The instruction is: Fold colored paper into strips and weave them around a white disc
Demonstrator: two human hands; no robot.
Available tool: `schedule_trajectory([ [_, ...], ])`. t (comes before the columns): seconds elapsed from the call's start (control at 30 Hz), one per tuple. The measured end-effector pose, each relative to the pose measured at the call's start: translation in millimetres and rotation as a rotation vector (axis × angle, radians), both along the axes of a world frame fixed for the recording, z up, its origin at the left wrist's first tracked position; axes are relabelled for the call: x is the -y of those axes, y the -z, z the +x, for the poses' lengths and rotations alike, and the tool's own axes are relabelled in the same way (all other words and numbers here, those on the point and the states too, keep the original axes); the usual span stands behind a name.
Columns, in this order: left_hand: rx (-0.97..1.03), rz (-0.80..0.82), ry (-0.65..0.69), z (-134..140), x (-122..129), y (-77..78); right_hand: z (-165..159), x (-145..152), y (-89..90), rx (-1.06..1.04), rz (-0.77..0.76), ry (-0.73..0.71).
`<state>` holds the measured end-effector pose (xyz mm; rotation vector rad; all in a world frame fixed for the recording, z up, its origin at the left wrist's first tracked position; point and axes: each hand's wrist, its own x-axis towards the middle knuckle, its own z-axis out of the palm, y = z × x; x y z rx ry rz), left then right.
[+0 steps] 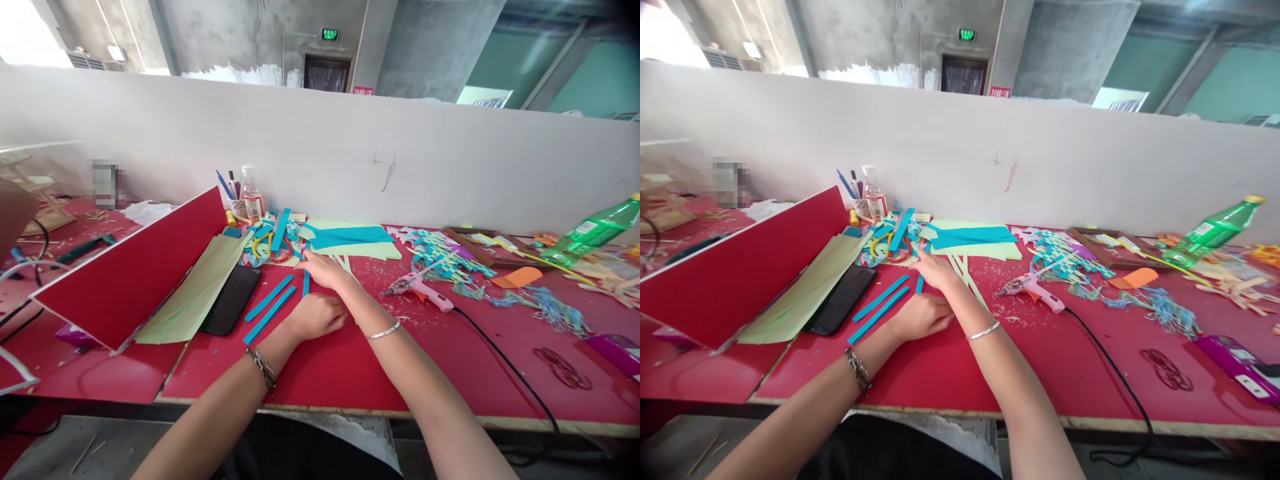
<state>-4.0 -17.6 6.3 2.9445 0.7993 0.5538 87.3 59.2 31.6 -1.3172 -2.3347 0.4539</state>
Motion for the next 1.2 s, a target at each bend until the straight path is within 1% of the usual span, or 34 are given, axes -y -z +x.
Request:
schedule_trajectory([
  [0.17,0.04,-0.02,-0.024,-1,0,-1.7,5,3,7.5,0.033,0.056,-0.055],
  [0.23,0.055,-0.021,-0.045,-2,0,-4.6,5,4,5.9,0.039,0.092,-0.083],
  [0.3,0.093,-0.04,-0.072,-4,1,-6.9,7,6,0.6,0.015,0.137,-0.109],
  [0.37,0.187,-0.109,-0.109,-5,0,-7.1,12,8,-7.5,-0.1,0.179,-0.127],
  [0.43,0.298,-0.191,-0.156,-5,-1,-4.8,21,13,-16.5,-0.318,0.168,-0.115],
  [0.47,0.341,-0.22,-0.181,-5,-2,-3.1,26,17,-20.6,-0.447,0.119,-0.103],
  [0.53,0.39,-0.248,-0.224,-3,-4,-0.2,38,24,-26.6,-0.692,-0.041,-0.086],
  [0.57,0.45,-0.312,-0.241,-2,-5,0.5,44,28,-27.9,-0.802,-0.127,-0.092],
  [0.6,0.542,-0.419,-0.254,-1,-6,0.5,50,33,-28.1,-0.898,-0.197,-0.104],
  [0.63,0.658,-0.56,-0.259,0,-6,-0.2,56,37,-27.0,-0.972,-0.251,-0.12],
  [0.7,0.912,-0.874,-0.243,2,-7,-2.8,66,44,-21.7,-1.067,-0.306,-0.136],
  [0.73,1.02,-0.998,-0.225,2,-8,-4.0,70,48,-18.0,-1.082,-0.321,-0.139],
  [0.77,1.096,-1.073,-0.204,2,-8,-4.8,73,50,-14.0,-1.079,-0.329,-0.139],
  [0.83,1.204,-1.144,-0.164,1,-11,-4.6,79,54,-6.3,-1.038,-0.332,-0.133],
  [0.9,1.269,-1.157,-0.129,-1,-14,-2.2,83,56,-0.3,-0.97,-0.322,-0.134],
  [0.97,1.281,-1.174,-0.08,-3,-16,0.6,85,57,2.9,-0.894,-0.304,-0.157],
  [1.1,1.207,-1.242,0.065,-3,-17,2.6,81,62,2.1,-0.696,-0.274,-0.231],
  [1.17,1.176,-1.239,0.084,-3,-16,2.2,76,66,0.8,-0.598,-0.263,-0.257],
  [1.2,1.171,-1.226,0.069,-3,-15,1.9,74,68,0.7,-0.56,-0.255,-0.268],
])
